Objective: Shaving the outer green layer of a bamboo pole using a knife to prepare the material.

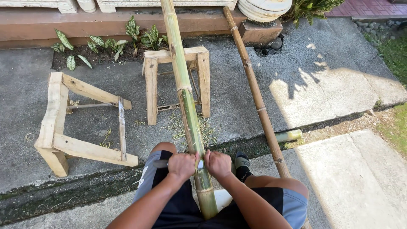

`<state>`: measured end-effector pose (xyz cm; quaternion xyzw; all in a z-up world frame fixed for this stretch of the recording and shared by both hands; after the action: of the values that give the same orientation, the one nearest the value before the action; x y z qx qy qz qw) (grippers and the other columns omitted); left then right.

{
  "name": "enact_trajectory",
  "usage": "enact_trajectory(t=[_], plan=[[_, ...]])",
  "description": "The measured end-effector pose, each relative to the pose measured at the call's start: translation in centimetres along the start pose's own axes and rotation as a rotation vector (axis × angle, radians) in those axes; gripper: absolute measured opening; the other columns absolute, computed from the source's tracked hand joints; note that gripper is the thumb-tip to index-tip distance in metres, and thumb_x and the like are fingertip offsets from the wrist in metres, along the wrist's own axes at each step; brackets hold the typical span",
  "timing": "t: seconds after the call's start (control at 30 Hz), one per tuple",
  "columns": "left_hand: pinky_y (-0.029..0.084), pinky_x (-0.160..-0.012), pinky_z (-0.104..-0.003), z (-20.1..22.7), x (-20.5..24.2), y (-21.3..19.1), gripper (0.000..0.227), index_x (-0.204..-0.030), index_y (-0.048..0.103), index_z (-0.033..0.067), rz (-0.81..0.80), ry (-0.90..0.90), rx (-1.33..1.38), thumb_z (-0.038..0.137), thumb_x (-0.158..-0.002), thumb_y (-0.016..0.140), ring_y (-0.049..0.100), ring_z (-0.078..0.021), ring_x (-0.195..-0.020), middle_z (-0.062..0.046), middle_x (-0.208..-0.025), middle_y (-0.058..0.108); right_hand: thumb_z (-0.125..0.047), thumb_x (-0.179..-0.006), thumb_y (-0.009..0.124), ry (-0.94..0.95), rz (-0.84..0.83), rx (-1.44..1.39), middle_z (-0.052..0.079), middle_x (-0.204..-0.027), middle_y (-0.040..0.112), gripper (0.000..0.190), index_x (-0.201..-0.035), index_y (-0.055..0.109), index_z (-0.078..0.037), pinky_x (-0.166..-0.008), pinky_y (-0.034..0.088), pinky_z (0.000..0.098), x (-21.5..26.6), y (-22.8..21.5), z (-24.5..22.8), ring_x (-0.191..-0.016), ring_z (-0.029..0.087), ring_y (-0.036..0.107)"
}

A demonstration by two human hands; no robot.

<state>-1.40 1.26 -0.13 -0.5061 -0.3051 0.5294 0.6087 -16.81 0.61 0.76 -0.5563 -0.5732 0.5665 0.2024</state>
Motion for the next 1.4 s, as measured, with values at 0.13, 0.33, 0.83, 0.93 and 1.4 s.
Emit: enact_trajectory(t=[0.13,0.33,0.83,0.93,1.4], plan=[[0.053,-0.05,-0.042,1.6,2.2,-0.4,0.065,-0.05,0.069,0.0148,-0.055,-0.017,0.037,0.036,-0.106,0.043,0.061,-0.0253,-0.037,-0.008,-0.047,0.065,-0.023,-0.098,0.055,-0.019,-0.009,-0.012,0.007,-0.051,0.061,0.047,-0.052,0.059,-0.013,-0.042,0.047,0.0424,1.0,-1.3,-0.5,-0.043,0.027,0.06],[0.052,-0.041,-0.04,-2.5,-4.4,-1.4,0.065,-0.053,0.07,0.0174,-0.057,-0.108,-0.017,0.04,-0.107,0.041,0.06,-0.0226,-0.037,-0.007,-0.048,0.064,-0.023,-0.1,0.052,-0.033,0.03,-0.022,0.008,-0.054,0.063,0.049,-0.054,0.06,-0.011,-0.042,0.047,0.0421,-5.4,1.7,0.7,-0.041,0.027,0.059],[0.045,-0.042,-0.036,-13.6,-25.4,-3.7,0.077,-0.05,0.063,0.0245,-0.176,-0.115,-0.288,0.046,-0.112,0.023,0.054,-0.0178,-0.038,-0.001,-0.043,0.054,-0.031,-0.105,0.049,0.103,0.134,0.009,0.014,-0.059,0.064,0.057,-0.054,0.063,-0.009,-0.05,0.049,0.0462,-26.5,10.5,5.6,-0.046,0.034,0.06],[0.045,-0.041,-0.035,-14.7,-27.5,-4.2,0.078,-0.05,0.064,0.0235,-0.194,-0.132,-0.283,0.048,-0.112,0.023,0.055,-0.0167,-0.038,-0.001,-0.043,0.055,-0.031,-0.106,0.048,0.114,0.129,-0.011,0.014,-0.057,0.063,0.057,-0.054,0.062,-0.009,-0.051,0.049,0.0462,-28.6,11.5,6.2,-0.045,0.034,0.059],[0.049,-0.048,-0.038,-13.5,-25.4,-4.0,0.072,-0.053,0.066,0.0257,-0.097,-0.056,-0.301,0.045,-0.11,0.028,0.057,-0.0172,-0.037,-0.001,-0.044,0.059,-0.03,-0.103,0.053,0.077,0.178,-0.005,0.011,-0.052,0.061,0.056,-0.05,0.059,-0.012,-0.045,0.045,0.0428,-26.8,11.3,6.1,-0.041,0.03,0.056]])
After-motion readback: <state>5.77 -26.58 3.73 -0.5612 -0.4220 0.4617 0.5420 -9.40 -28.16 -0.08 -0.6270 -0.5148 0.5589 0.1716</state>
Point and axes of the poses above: each hand's wrist, its own x-axis away from the middle knuckle, its own y-axis out of the palm, z = x × y, the point moved 4 cm from there along -x, towards the middle knuckle
